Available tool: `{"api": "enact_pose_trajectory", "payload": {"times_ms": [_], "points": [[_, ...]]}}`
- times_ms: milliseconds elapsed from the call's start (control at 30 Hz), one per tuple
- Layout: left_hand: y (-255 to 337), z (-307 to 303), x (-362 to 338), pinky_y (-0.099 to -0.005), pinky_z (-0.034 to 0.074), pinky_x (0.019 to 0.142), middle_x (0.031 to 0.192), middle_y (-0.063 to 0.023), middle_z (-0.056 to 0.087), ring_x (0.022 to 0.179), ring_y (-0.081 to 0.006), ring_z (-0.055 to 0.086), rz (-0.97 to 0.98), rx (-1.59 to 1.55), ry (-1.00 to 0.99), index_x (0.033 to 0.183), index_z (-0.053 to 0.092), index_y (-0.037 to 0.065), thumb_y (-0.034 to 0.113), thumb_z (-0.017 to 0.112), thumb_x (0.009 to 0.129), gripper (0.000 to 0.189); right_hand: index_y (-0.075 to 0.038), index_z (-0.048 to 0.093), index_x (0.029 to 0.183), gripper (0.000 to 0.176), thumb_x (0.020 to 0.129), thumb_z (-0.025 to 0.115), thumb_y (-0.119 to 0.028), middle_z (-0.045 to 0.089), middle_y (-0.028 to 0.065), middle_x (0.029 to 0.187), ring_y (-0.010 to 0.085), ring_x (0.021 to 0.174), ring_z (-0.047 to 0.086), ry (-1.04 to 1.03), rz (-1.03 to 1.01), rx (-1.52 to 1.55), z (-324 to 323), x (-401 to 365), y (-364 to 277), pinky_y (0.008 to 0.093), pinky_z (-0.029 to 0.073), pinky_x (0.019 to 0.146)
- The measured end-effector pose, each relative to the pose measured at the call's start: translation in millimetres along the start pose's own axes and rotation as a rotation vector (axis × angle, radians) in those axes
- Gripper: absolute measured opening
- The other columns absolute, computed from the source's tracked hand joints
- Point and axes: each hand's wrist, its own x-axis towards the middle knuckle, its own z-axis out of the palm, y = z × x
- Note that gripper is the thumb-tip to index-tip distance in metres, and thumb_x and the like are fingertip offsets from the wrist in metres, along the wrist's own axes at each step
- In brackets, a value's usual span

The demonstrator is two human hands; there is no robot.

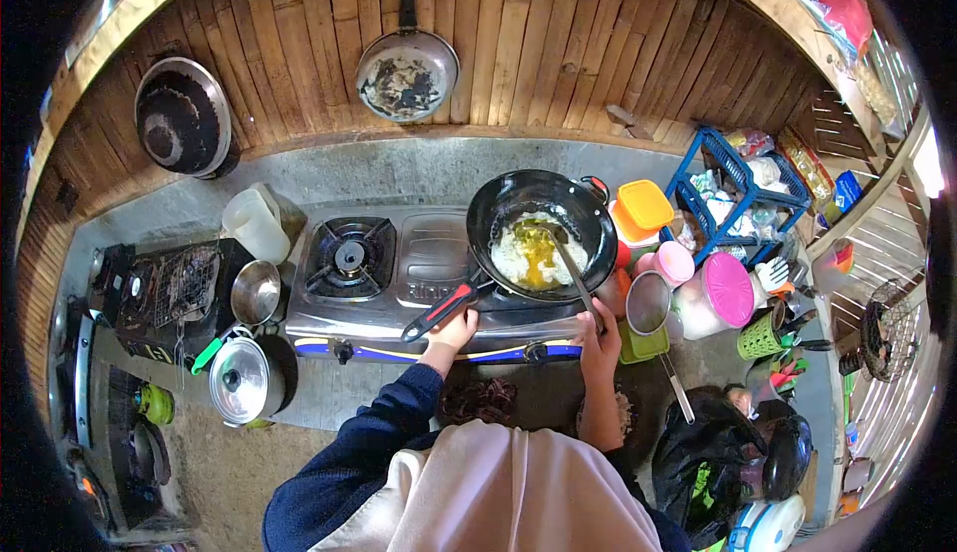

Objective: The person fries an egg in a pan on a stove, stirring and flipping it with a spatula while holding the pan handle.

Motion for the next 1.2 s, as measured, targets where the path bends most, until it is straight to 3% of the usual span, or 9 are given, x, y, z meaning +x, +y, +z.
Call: {"api": "enact_pose_trajectory", "payload": {"times_ms": [267,467,700,1100,1167,1200], "points": [[5,-7,2,-0.0441,0.047,0.072,0.088,-0.0166,0.06,0.08,-0.0343,0.058,-0.007,-0.012,-0.028,0.1,0.057,0.009,0.029,0.048,0.075,0.033,0.0,0.052,0.111,0.026,0.089,0.053,-0.013,0.057,0.0049,0.079,0.0055,0.057,0.049,0.04,0.026,-0.037,-20,-9,-20,0.019,0.043,0.047],[12,-20,3,-0.0444,0.047,0.072,0.089,-0.0164,0.06,0.081,-0.0335,0.058,-0.047,0.007,-0.111,0.102,0.057,0.01,0.03,0.047,0.076,0.034,0.001,0.053,0.107,0.022,0.09,0.05,-0.013,0.056,0.0056,0.073,0.006,0.049,0.045,0.102,-0.061,-0.056,-27,-13,-36,0.0185,0.039,0.045],[8,-11,0,-0.0443,0.047,0.072,0.09,-0.0163,0.06,0.08,-0.0336,0.058,-0.046,-0.032,-0.037,0.101,0.058,0.011,0.03,0.046,0.076,0.033,0.003,0.055,0.101,0.02,0.088,0.053,-0.012,0.055,0.0052,0.068,0.0067,0.052,0.048,0.151,-0.11,-0.058,-35,-17,-57,0.0192,0.041,0.046],[8,-13,0,-0.0448,0.046,0.07,0.088,-0.0171,0.06,0.079,-0.0339,0.058,-0.108,-0.026,-0.145,0.099,0.057,0.009,0.03,0.046,0.076,0.033,0.002,0.057,0.096,0.017,0.088,0.053,-0.013,0.053,0.0037,0.061,0.0064,0.048,0.046,0.174,-0.215,-0.072,-42,-20,-60,0.0197,0.039,0.044],[5,-7,-1,-0.0437,0.046,0.06,0.077,-0.0138,0.059,0.069,-0.0318,0.058,-0.019,-0.031,0.047,0.089,0.058,0.009,0.031,0.048,0.075,0.028,0.002,0.056,0.097,0.018,0.088,0.053,-0.014,0.054,0.0039,0.063,0.006,0.049,0.046,0.159,-0.221,-0.109,-38,-19,-60,0.019,0.039,0.044],[5,-7,0,-0.0437,0.046,0.06,0.077,-0.0138,0.059,0.069,-0.0318,0.058,-0.019,-0.031,0.052,0.089,0.058,0.009,0.031,0.048,0.075,0.028,0.002,0.056,0.097,0.018,0.088,0.053,-0.014,0.054,0.0039,0.063,0.006,0.049,0.046,0.157,-0.225,-0.108,-37,-17,-58,0.019,0.039,0.044]]}}
